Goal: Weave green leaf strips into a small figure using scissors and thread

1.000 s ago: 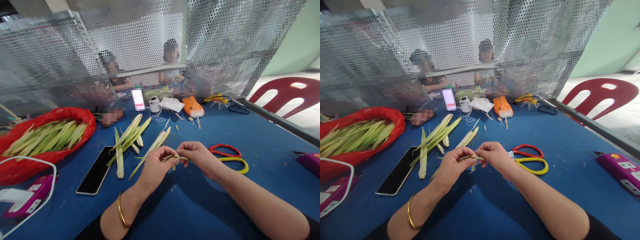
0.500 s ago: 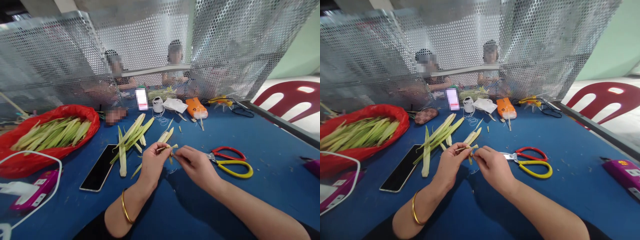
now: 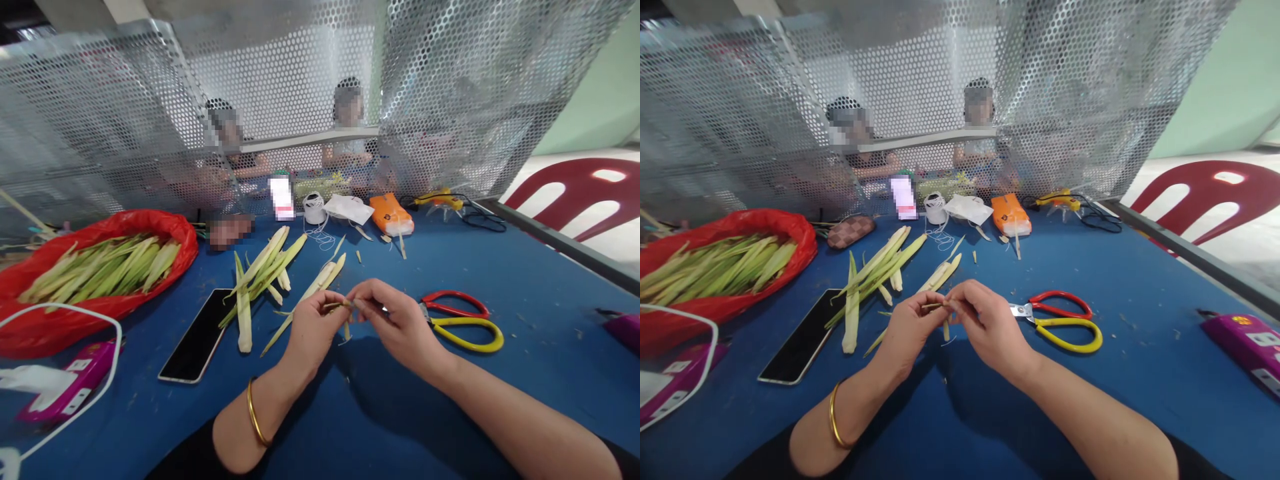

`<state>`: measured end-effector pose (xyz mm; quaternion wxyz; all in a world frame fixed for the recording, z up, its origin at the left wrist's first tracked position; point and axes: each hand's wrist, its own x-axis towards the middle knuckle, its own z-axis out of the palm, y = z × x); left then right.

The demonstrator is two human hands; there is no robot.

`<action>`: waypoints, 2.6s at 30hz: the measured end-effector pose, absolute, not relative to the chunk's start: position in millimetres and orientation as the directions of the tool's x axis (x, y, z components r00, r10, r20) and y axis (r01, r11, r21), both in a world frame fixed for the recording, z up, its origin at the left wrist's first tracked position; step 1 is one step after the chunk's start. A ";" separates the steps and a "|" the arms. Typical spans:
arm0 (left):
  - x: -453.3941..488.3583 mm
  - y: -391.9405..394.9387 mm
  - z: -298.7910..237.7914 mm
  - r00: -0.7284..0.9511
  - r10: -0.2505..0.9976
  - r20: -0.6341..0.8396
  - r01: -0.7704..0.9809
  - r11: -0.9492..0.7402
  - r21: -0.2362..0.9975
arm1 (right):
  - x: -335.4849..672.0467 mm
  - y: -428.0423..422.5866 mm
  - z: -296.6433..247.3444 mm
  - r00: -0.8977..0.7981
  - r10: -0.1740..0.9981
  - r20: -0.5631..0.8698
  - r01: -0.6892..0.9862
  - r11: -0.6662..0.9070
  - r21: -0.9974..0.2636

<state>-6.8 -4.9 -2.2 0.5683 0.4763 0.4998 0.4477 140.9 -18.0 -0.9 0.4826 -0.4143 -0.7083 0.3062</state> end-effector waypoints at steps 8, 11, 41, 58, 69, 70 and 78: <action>-10.4 -8.6 10.1 0.299 0.937 -0.183 -0.085 0.217 0.972 | 152.6 1.8 -3.3 -0.112 0.993 0.045 0.243 0.071 -0.968; -11.4 -6.1 7.2 0.249 0.951 -0.185 -0.177 0.232 0.957 | 147.9 2.6 -8.5 -0.166 0.982 -0.084 0.146 -0.060 -0.988; -19.1 -0.2 -18.3 0.240 0.878 0.414 0.735 -0.443 0.513 | 139.9 -2.9 -18.5 -0.249 0.933 0.261 0.268 0.325 -0.907; -46.2 12.7 15.7 0.451 0.884 -0.121 0.733 -0.290 0.615 | 155.7 2.8 -15.1 -0.473 0.880 -0.041 0.578 0.275 -0.768; -44.8 11.7 14.7 0.472 0.881 -0.033 0.771 -0.395 0.500 | 153.5 0.5 -15.5 -0.498 0.867 -0.002 0.599 0.342 -0.724; -44.6 10.9 15.2 0.480 0.876 -0.044 0.770 -0.397 0.499 | 153.4 0.4 -15.5 -0.498 0.867 0.000 0.602 0.345 -0.720; -39.1 9.7 7.3 0.512 0.833 -0.212 0.788 -0.356 0.502 | 152.7 -2.1 -16.0 -0.510 0.860 0.023 0.616 0.384 -0.687</action>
